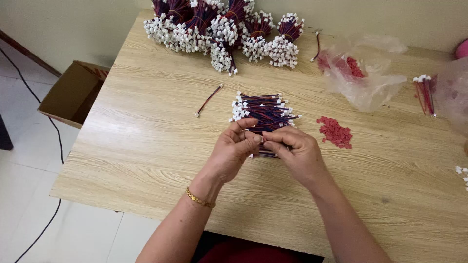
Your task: Attach small red plastic connectors to the ends of wire cables
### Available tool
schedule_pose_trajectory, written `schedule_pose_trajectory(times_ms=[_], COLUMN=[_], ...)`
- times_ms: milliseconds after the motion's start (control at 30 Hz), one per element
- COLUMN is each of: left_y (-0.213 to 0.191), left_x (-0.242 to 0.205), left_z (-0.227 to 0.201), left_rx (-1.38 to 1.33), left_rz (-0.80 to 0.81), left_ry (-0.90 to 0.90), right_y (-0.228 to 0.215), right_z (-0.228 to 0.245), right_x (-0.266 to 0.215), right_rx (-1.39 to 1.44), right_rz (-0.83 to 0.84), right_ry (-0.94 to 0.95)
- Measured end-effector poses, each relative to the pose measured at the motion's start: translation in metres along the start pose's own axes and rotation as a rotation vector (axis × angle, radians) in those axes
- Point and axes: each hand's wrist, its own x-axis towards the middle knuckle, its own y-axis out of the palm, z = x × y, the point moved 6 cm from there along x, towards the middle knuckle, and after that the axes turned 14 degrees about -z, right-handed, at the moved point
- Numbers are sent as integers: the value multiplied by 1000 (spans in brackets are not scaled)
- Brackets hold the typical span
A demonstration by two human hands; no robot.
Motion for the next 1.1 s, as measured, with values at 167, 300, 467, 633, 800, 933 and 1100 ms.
schedule_pose_trajectory(times_ms=[167,300,467,633,800,933,1100], left_y=[-2,-4,-14,-12,-137,-165,-146], left_x=[-2,-2,4,12,72,57,40], left_z=[-8,-11,-7,-56,-95,-110,-95], left_rx=[141,248,292,353,593,851,1442], left_rz=[112,165,120,61,-440,-550,-564], left_ry=[-3,26,40,182,501,590,1076], right_y=[2,10,18,10,-58,-112,-131], right_z=[-8,-11,-17,5,-53,-110,-138], right_x=[-5,-5,-6,4,-3,-32,-50], right_rx=[86,93,7,-12,-458,-694,-811], right_rz=[141,168,152,53,-244,-287,-278], right_ry=[198,288,191,-55,-154,-38,37])
